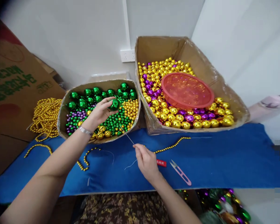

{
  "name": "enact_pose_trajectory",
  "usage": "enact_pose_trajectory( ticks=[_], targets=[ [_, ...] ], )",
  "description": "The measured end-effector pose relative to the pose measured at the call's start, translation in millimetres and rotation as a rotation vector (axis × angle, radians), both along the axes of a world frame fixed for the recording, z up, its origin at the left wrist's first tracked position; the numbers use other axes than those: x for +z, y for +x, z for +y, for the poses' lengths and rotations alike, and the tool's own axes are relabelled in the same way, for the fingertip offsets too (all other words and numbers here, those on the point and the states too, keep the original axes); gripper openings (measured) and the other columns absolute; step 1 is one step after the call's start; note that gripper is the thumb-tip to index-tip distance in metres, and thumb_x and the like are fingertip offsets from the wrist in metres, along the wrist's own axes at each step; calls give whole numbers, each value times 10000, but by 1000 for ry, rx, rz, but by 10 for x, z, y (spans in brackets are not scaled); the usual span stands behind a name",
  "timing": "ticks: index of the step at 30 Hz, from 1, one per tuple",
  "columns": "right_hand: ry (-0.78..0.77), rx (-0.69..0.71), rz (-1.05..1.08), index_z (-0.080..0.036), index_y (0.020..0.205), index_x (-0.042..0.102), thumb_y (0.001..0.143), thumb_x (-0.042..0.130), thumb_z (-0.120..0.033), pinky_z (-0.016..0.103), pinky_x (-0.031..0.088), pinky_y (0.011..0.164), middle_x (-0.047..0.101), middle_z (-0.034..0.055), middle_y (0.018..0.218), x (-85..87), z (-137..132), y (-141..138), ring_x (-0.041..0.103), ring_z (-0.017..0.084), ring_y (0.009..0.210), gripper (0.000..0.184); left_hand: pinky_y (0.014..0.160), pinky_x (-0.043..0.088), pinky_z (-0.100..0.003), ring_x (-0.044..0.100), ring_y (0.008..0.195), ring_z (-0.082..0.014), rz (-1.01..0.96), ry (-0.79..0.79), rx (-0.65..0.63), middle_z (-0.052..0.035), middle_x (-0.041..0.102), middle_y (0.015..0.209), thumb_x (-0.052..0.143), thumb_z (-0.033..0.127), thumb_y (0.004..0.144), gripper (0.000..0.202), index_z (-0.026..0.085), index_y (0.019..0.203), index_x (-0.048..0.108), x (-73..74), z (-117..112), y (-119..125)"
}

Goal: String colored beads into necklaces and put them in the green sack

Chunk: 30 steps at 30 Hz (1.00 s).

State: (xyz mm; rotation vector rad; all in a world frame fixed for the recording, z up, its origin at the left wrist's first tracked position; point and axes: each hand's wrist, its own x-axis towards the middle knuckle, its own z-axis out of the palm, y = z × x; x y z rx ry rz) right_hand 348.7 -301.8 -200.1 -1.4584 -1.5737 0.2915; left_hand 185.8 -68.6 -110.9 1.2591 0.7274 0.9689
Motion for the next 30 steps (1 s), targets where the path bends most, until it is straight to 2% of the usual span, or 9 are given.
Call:
enact_pose_trajectory(
  ticks=[2, 4, 6, 9, 12, 15, 25, 30],
  targets=[
    [23, -2, -22, -208, 1054, 626, 971, 430, -227, 243, 564, 753, 743, 48, 947, 30, -22, -4, 714, 145, 782, 214, 793, 561, -356, 590, 871, -159, -82, -93, -39, -48, 607, 1011, 686, 310, 784, 316, 223, 1085, 649, -9, -355, -94],
    [53, 7, -43, -205, 1053, 632, 966, 438, -220, 247, 565, 778, 744, 52, 956, 51, -46, 2, 717, 149, 818, 213, 794, 558, -333, 604, 874, -163, -94, -113, -37, -50, 621, 1011, 693, 306, 781, 362, 235, 1132, 634, -56, -647, -168],
    [70, 5, -61, -203, 1068, 634, 966, 437, -220, 261, 564, 795, 743, 59, 969, 62, -70, 25, 716, 159, 855, 222, 822, 540, -308, 616, 922, -171, -35, -25, 2, -54, 635, 1063, 743, 260, 733, 484, 254, 1194, 598, -126, -855, -234],
    [69, -1, -107, -203, 1087, 633, 968, 438, -221, 279, 561, 801, 741, 63, 982, 61, -102, 84, 712, 170, 881, 229, 919, 493, -308, 588, 1092, -208, 142, 202, 29, -75, 614, 1219, 804, 178, 650, 590, 249, 1195, 587, -221, -1037, -342],
    [72, 11, -172, -196, 1091, 635, 969, 446, -213, 279, 555, 791, 741, 58, 966, 50, -130, 135, 709, 168, 868, 226, 1000, 444, -365, 512, 1232, -259, 269, 351, -23, -108, 571, 1300, 804, 173, 645, 521, 219, 1134, 630, -267, -1121, -455],
    [74, 16, -220, -191, 1102, 642, 972, 445, -220, 278, 552, 779, 738, 59, 961, 41, -153, 157, 707, 169, 857, 238, 1004, 439, -393, 490, 1254, -270, 307, 417, -57, -115, 534, 1328, 789, 184, 663, 502, 230, 1143, 651, -279, -1158, -542],
    [55, 1, -404, -203, 1095, 678, 983, 431, -251, 228, 509, 718, 727, 55, 874, 40, -186, 205, 686, 145, 761, 275, 1059, 390, -419, 502, 1230, -254, 378, 527, -133, -112, 549, 1304, 760, 169, 699, 559, 247, 1234, 616, -257, -1194, -652],
    [101, -60, -534, -199, 1067, 689, 979, 450, -237, 212, 448, 646, 699, 35, 766, 66, -208, 267, 648, 120, 676, 258, 1002, 453, -381, 513, 1238, -249, 394, 474, -189, -124, 516, 1374, 732, 174, 732, 576, 225, 1272, 536, -250, -1187, -718]
  ],
)
